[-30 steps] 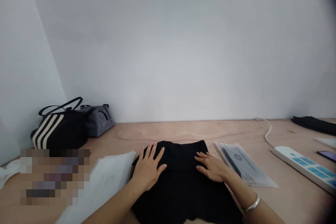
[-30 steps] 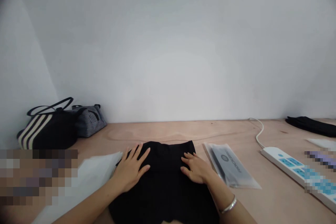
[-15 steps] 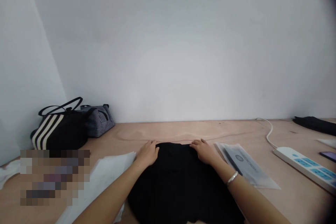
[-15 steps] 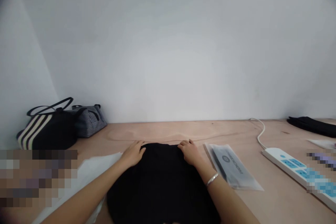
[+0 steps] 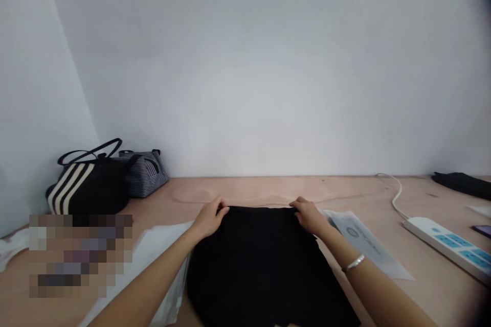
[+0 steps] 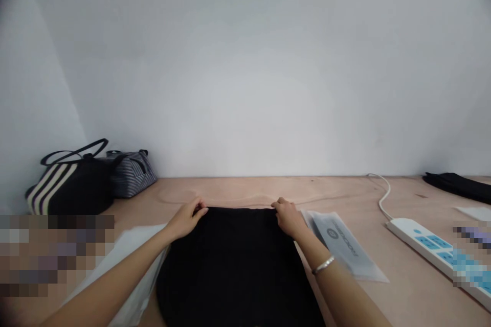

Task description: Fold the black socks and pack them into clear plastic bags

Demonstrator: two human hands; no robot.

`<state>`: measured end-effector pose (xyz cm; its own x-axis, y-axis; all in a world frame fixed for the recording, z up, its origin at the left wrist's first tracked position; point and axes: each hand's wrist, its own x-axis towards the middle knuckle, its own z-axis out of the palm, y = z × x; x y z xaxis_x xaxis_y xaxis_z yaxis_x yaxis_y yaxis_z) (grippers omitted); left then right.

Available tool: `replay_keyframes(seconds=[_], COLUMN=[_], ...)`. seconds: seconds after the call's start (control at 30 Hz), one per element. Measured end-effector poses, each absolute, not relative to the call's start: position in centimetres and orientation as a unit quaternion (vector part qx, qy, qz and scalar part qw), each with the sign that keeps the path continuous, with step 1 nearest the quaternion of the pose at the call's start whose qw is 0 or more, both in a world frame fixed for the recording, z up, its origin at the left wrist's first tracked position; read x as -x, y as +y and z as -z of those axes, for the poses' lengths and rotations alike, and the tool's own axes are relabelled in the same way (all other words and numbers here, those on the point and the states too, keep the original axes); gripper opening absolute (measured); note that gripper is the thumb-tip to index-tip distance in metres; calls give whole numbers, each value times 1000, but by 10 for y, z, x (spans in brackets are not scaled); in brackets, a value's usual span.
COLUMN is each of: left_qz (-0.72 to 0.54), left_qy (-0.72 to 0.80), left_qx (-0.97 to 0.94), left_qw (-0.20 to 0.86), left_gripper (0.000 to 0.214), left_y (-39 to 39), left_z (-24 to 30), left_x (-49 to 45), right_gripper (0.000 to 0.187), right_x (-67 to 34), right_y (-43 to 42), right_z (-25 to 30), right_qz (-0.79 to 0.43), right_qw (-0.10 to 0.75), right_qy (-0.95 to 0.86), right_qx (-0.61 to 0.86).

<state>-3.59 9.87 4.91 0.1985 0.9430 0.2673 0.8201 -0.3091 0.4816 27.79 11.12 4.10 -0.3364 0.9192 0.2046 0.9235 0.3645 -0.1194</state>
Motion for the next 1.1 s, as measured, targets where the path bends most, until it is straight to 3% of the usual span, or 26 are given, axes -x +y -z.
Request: replay_keyframes(seconds=[0.17,0.27,0.33,0.4,0.5,0.57,0.63,0.83,1.0,1.1], left_qz=[-255,-143,-63,-65,-146,-143,-106,-64,-59,-60], left_qy=[496,433,396,408,487,540,579,590,595,593], left_qx=[-807,-817,-814,-832,-844,-827,-808,-804,-801,-803], left_qw=[192,353,421,369,169,63,11,-15,-17,-18], left_gripper=[12,12,18,20,29,42,54,58,59,59], left_y=[49,17,3,-4,-6,-5,-4,-9,-10,-10], left_z=[-76,-90,-93,-91,-70,-48,-25,6,2,3], left_x=[49,57,56,48,26,13,3,0,0,0], right_gripper=[43,32,36,39,35,46,63,65,63,53], right_x=[-308,-320,-316,-302,-267,-244,-227,-220,-221,-228], right_y=[63,34,25,23,25,26,25,26,27,33], right_z=[-69,-76,-78,-78,-69,-56,-37,6,6,-6], right_qz=[-153,-287,-330,-330,-222,-134,-97,-123,-117,-81], right_qw=[85,13,-39,-45,67,135,122,51,72,119], right_qy=[-861,-838,-820,-819,-847,-855,-853,-849,-849,-840], right_qx=[478,465,467,467,478,483,497,511,511,522])
